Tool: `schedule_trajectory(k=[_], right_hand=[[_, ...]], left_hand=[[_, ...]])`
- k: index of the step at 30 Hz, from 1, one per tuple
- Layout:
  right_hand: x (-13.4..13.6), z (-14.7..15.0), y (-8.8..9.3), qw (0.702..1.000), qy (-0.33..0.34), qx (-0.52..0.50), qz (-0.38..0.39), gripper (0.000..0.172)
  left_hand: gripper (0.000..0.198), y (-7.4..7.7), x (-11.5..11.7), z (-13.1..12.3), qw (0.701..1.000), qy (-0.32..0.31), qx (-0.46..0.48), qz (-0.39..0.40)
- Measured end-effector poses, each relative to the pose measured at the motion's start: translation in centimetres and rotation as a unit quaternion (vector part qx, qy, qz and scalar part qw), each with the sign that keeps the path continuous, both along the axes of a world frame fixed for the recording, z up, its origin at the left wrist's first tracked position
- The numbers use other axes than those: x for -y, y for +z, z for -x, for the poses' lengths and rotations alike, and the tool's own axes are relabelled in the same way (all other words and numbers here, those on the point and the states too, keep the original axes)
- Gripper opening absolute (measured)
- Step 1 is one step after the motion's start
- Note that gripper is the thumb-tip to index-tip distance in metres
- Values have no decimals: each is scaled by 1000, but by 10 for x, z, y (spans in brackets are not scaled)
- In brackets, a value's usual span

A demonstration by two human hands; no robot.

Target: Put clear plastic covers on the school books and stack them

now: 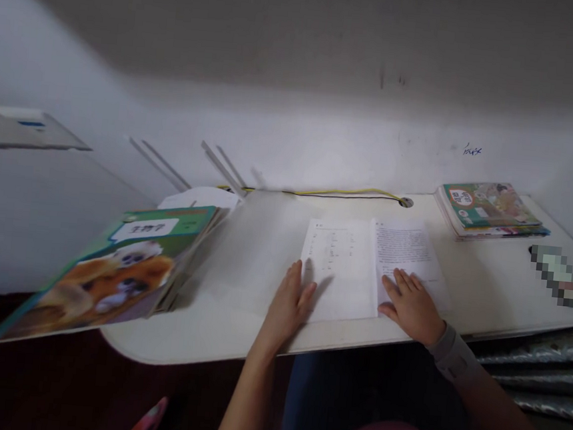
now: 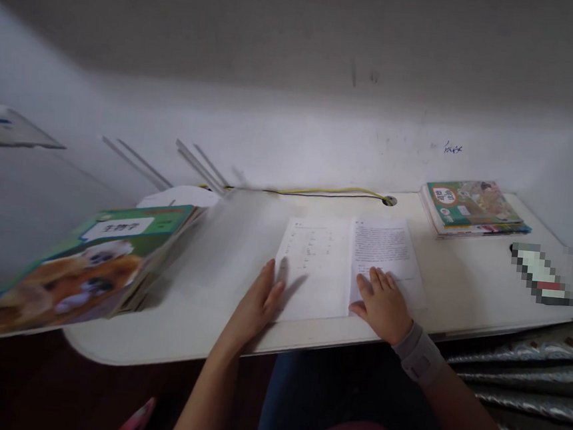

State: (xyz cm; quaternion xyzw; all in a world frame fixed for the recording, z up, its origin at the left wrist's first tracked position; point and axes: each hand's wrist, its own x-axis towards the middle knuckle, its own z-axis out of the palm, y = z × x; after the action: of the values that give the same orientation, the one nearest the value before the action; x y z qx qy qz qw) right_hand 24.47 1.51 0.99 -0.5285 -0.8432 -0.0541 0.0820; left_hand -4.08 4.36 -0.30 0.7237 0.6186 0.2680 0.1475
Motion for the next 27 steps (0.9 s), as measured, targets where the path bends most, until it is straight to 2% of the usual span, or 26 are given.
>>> schedule_trajectory(k=[6, 14, 27], right_hand=[[1, -8, 1, 1000, 19, 10, -9, 59], [7, -20, -2, 1000, 8, 9, -10, 58], [5, -33, -1, 999, 42, -4, 12, 61]], left_hand=[[63, -4, -1, 1, 1000, -3, -17, -9], [67, -17, -5, 3, 999, -7, -19, -32], [67, -18, -5, 2, 999, -3, -39, -36]])
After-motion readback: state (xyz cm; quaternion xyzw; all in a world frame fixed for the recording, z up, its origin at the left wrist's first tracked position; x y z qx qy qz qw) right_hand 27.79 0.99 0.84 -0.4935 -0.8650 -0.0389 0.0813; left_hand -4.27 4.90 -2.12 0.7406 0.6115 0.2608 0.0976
